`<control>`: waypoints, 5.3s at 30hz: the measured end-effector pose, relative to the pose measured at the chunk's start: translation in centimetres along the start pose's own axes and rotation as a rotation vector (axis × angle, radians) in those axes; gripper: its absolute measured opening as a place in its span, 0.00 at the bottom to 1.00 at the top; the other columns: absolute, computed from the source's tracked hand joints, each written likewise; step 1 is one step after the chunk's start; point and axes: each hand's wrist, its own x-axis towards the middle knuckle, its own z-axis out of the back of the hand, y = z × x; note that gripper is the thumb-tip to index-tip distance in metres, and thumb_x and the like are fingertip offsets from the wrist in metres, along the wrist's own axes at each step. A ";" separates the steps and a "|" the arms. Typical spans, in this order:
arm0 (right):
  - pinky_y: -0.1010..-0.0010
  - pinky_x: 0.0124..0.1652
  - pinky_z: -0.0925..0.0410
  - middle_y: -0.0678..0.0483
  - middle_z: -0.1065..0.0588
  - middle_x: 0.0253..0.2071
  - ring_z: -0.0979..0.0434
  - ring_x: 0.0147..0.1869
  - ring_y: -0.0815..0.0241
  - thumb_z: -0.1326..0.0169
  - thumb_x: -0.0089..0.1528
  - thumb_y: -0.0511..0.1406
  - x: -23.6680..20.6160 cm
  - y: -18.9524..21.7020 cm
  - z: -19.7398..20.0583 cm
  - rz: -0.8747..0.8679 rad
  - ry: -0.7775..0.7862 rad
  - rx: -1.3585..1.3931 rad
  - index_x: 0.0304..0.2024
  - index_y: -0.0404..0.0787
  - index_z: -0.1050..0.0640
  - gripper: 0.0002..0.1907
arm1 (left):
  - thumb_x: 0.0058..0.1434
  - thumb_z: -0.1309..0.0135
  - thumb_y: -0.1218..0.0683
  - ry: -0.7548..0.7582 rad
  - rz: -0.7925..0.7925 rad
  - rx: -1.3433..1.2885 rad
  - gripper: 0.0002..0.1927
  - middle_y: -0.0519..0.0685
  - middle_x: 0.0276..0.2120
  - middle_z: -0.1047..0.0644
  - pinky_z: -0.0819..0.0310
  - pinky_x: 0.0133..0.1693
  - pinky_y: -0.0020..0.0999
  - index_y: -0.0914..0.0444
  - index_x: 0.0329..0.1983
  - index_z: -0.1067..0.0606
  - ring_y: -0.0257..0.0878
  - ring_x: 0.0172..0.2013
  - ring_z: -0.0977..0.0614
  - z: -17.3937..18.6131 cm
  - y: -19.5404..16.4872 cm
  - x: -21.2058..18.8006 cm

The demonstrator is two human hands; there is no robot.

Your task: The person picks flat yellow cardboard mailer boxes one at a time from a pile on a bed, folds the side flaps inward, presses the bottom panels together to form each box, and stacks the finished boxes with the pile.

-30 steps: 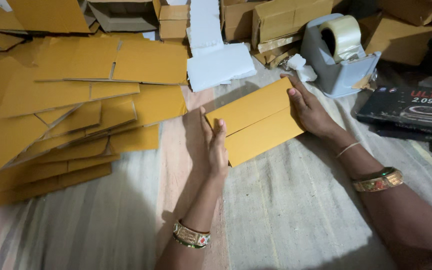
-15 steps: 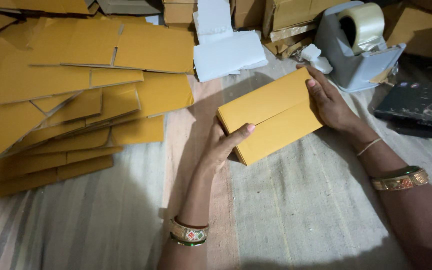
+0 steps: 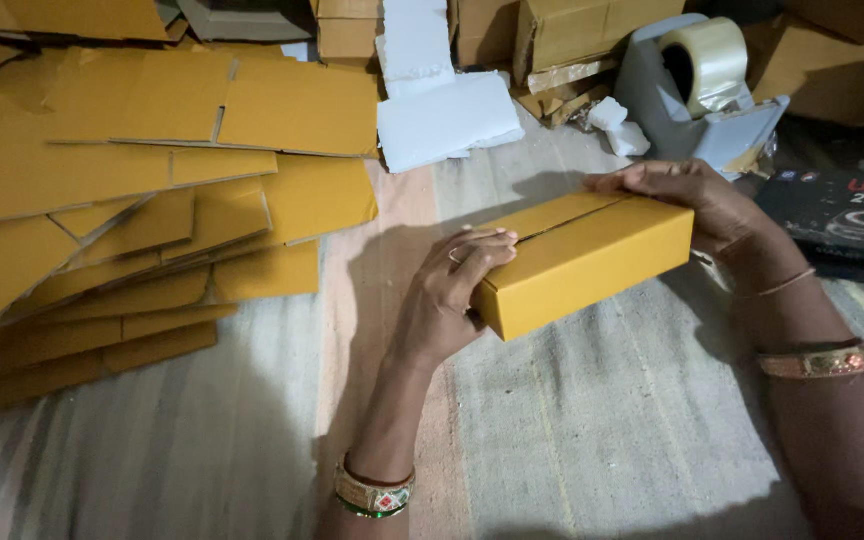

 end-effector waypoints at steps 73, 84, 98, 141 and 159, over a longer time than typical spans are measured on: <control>0.68 0.59 0.32 0.50 0.23 0.60 0.24 0.60 0.58 0.64 0.72 0.45 3.2 -5.5 -3.0 -0.016 -0.003 -0.441 0.68 0.44 0.31 0.26 | 0.43 0.41 0.21 0.801 0.619 0.340 0.76 0.72 0.74 0.62 0.76 0.66 0.68 0.75 0.74 0.62 0.65 0.73 0.65 -10.9 -3.0 7.6; 0.69 0.64 0.37 0.47 0.27 0.65 0.29 0.68 0.57 0.64 0.72 0.42 3.1 -6.2 -2.5 0.074 0.052 -0.419 0.67 0.36 0.32 0.25 | 0.35 0.30 0.29 0.603 0.564 0.437 0.75 0.71 0.70 0.44 0.58 0.66 0.67 0.81 0.71 0.52 0.64 0.70 0.46 -13.0 -3.2 8.1; 0.69 0.55 0.32 0.49 0.21 0.53 0.25 0.55 0.60 0.60 0.70 0.49 1.7 -4.7 -3.2 -0.098 -0.052 -0.452 0.65 0.41 0.28 0.28 | 0.31 0.36 0.22 0.634 0.731 0.438 0.81 0.69 0.67 0.40 0.47 0.66 0.57 0.80 0.72 0.55 0.58 0.67 0.36 -3.2 -4.4 1.4; 0.49 0.70 0.88 0.47 0.73 0.79 0.90 0.78 0.54 0.78 0.71 0.58 -2.1 -2.2 -14.4 0.527 -0.159 -1.588 0.78 0.50 0.55 0.38 | 0.56 0.32 0.50 -0.252 0.915 -1.117 0.40 0.50 0.51 0.25 0.24 0.54 0.37 0.60 0.67 0.39 0.38 0.51 0.22 -2.9 1.4 -2.5; 0.67 0.62 0.38 0.52 0.32 0.64 0.34 0.68 0.60 0.65 0.70 0.53 0.4 -2.1 -4.2 0.002 -0.062 -0.283 0.73 0.52 0.39 0.31 | 0.59 0.33 0.54 -0.239 0.834 -1.064 0.38 0.50 0.52 0.25 0.26 0.55 0.35 0.62 0.68 0.40 0.37 0.52 0.23 -2.6 1.6 -2.7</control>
